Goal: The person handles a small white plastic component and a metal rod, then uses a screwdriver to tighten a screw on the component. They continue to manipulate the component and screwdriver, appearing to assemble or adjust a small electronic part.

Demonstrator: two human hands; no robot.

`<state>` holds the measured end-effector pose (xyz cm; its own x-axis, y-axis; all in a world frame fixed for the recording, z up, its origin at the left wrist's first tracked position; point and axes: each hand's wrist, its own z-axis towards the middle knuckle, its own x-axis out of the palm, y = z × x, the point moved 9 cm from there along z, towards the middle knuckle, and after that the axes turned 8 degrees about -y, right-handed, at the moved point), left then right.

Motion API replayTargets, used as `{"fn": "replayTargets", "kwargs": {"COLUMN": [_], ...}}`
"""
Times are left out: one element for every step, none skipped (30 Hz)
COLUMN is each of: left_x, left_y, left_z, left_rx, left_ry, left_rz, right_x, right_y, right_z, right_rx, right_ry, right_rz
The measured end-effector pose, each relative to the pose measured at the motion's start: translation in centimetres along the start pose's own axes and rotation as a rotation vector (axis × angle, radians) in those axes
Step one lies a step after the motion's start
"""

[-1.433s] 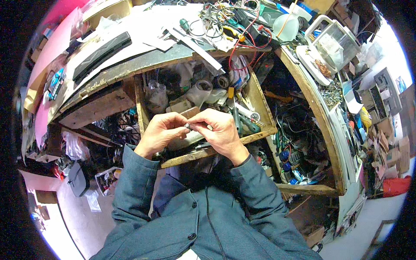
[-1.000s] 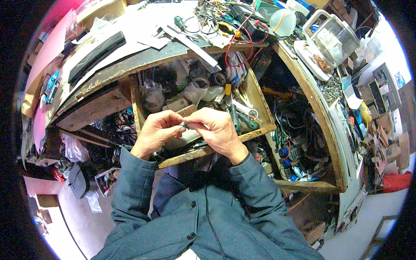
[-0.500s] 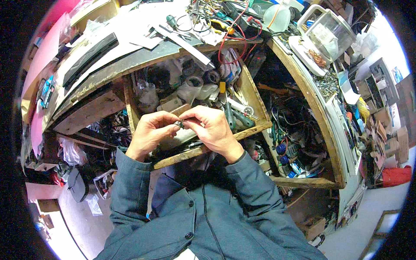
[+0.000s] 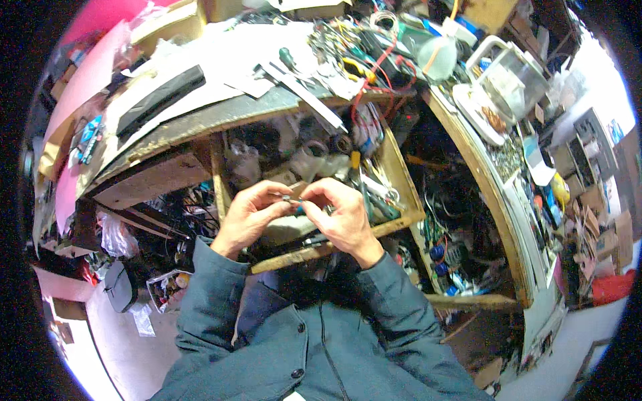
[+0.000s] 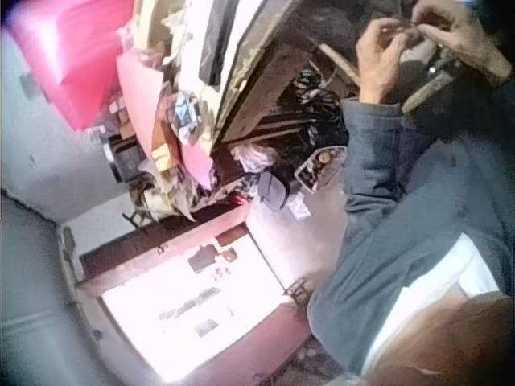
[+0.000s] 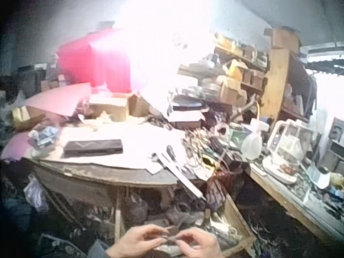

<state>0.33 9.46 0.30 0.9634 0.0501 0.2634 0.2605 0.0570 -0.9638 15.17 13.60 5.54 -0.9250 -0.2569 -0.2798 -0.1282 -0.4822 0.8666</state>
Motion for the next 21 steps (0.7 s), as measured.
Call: {"fn": "replayTargets", "kwargs": {"left_x": [0.1,-0.2,-0.5,-1.0,-1.3,-1.4,-1.6,-2.4,-2.2,-2.3,-2.2,-2.1,-2.0,-2.2,-2.4,-2.6,-2.7,-2.8,-2.9,-3.1,-3.4], "left_y": [0.3,0.2,0.0,0.1,0.2,0.1,-0.3,-0.2,-0.3,-0.5,-0.5,-0.3,0.1,0.2,0.0,0.1,0.1,0.1,0.5,0.5,0.3], "left_z": [-0.1,-0.1,0.1,0.1,0.2,0.3,0.3,0.4,0.4,0.2,0.3,0.6,0.6,0.6,0.7,0.6,0.6,0.7,0.5,0.6,0.8], "left_rx": [-0.028,-0.035,-0.029,-0.03,-0.028,-0.027,-0.015,0.091,0.044,-0.001,-0.007,-0.012,-0.017,-0.021,-0.029,-0.045,-0.05,-0.056,-0.074,-0.076,-0.036], "left_ry": [0.0,-0.033,-0.054,-0.08,-0.095,-0.108,-0.149,-0.181,-0.182,-0.193,-0.178,-0.164,-0.155,-0.169,-0.191,-0.216,-0.229,-0.242,-0.255,-0.257,-0.261], "left_rz": [-0.004,0.004,0.018,0.032,0.035,0.037,0.099,0.17,0.139,0.113,0.089,0.066,0.047,0.022,0.023,0.021,-0.022,-0.065,-0.112,-0.093,-0.081], "right_x": [-0.1,0.0,-0.1,0.2,0.3,0.5,1.0,1.8,2.3,3.1,3.5,3.7,4.4,4.9,5.1,5.4,5.7,5.7,5.4,5.1,5.0], "right_y": [0.4,1.0,2.1,3.6,4.9,6.6,7.3,7.9,8.0,8.2,8.0,7.9,7.4,7.0,6.7,6.6,6.5,6.6,6.4,6.3,6.4], "right_z": [0.2,1.0,2.3,3.6,5.1,6.4,7.9,9.3,10.7,11.9,13.2,14.1,15.1,15.9,16.4,16.4,16.5,16.6,16.3,16.0,15.9], "right_rx": [0.025,-0.045,-0.137,-0.223,-0.236,-0.25,-0.399,-0.545,-0.58,-0.62,-0.633,-0.631,-0.623,-0.613,-0.618,-0.617,-0.615,-0.626,-0.625,-0.624,-0.649], "right_ry": [0.01,0.008,-0.006,-0.017,-0.025,-0.043,-0.055,-0.061,-0.086,-0.108,-0.143,-0.17,-0.153,-0.136,-0.127,-0.11,-0.093,-0.096,-0.092,-0.087,-0.098], "right_rz": [-0.017,-0.059,-0.113,-0.164,-0.188,-0.229,-0.324,-0.418,-0.508,-0.587,-0.614,-0.682,-0.764,-0.845,-0.879,-0.913,-0.947,-0.942,-0.939,-0.936,-0.933]}}
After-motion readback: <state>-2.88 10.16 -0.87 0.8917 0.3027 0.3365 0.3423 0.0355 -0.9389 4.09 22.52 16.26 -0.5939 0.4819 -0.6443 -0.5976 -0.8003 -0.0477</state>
